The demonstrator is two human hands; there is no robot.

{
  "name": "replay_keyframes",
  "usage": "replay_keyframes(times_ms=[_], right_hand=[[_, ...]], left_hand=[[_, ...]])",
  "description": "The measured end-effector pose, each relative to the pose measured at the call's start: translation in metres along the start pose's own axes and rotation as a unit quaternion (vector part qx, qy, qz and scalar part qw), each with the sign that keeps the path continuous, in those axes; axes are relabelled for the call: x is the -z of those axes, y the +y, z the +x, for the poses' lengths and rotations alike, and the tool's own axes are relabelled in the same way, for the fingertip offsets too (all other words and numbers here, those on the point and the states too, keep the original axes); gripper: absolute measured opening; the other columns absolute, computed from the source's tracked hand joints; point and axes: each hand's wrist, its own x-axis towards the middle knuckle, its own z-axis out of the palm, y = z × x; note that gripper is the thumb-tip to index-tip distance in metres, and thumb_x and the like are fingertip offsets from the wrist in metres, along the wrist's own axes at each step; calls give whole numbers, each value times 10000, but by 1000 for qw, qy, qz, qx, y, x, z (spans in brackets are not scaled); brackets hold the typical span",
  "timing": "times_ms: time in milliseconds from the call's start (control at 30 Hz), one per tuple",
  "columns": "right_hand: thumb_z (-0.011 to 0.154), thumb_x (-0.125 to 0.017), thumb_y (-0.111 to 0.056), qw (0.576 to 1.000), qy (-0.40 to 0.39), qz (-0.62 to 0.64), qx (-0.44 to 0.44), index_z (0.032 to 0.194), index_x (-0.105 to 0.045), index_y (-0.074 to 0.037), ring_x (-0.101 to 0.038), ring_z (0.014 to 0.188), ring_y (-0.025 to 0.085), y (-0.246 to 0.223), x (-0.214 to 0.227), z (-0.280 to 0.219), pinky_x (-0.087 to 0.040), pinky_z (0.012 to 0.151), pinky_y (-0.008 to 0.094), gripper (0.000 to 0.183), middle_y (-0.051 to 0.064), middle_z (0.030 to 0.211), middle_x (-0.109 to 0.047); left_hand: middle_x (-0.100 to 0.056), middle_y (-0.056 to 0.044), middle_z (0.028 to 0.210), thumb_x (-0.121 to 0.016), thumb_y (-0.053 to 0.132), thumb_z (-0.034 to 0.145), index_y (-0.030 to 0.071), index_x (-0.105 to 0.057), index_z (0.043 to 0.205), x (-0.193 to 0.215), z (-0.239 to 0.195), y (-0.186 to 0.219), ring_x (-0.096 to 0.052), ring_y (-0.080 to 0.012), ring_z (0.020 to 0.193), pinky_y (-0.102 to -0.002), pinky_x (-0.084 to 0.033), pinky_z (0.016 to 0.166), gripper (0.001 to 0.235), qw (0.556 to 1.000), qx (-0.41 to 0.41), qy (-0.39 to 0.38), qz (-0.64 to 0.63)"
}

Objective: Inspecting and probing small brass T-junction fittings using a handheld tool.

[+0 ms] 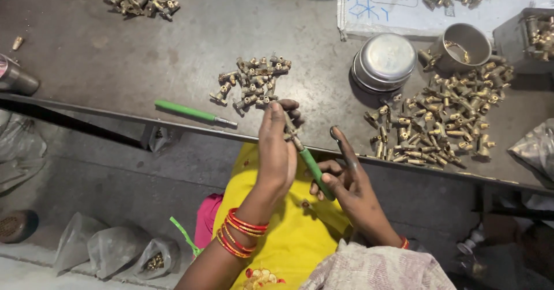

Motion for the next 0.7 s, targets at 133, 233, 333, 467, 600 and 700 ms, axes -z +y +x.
replay_keyframes(times_ms=[133,233,333,467,600,700], right_hand=[[963,-586,-23,1000,16,-24,5,1675,-128,-197,-663,810,168,-11,-3,4,-546,682,301,864,142,1082,-666],[954,-643,2,980,65,-156,107,1681,-109,-192,-591,889,124,-17,-2,5,-504,746,258,923,138,1109,-672],[955,-603,-26,996,57,-63,37,1679,-102,-231,-568,719,107,-27,0,4,-522,646,244,905,106,1070,-688],[962,-585,-71,995,12,93,-40,1685,-119,-255,-531,571,84,-31,5,4,-427,488,198,880,137,1015,-736],[983,-627,-88,978,94,-180,46,1694,-155,-224,-533,650,85,-21,11,8,-472,567,229,864,134,979,-697],[1068,-561,-109,851,87,-431,289,1704,-186,-239,-698,891,119,-28,4,9,-545,767,243,750,140,1114,-745]], left_hand=[[-622,-11,1059,-516,329,1066,44,-638,1116,-2,-8,-7,-563,-98,985,-262,-469,907,314,993,-33,-18,114],[-638,-19,1112,-616,215,1047,22,-702,1156,9,-2,-8,-574,-102,985,-262,-473,887,238,967,-71,-47,239],[-662,-44,1144,-680,141,1020,10,-714,1239,25,8,-12,-603,-118,1025,-267,-496,922,258,979,-37,-103,174],[-692,-73,1237,-673,131,1014,13,-663,1339,33,16,-12,-635,-143,1096,-292,-517,1002,345,983,69,-168,15],[-684,-94,1340,-625,119,1034,14,-633,1382,20,13,10,-646,-147,1192,-306,-512,1069,363,965,43,-199,165],[-696,-113,1315,-628,65,1017,21,-615,1400,20,15,13,-663,-174,1185,-327,-525,1064,386,951,16,-206,230]])
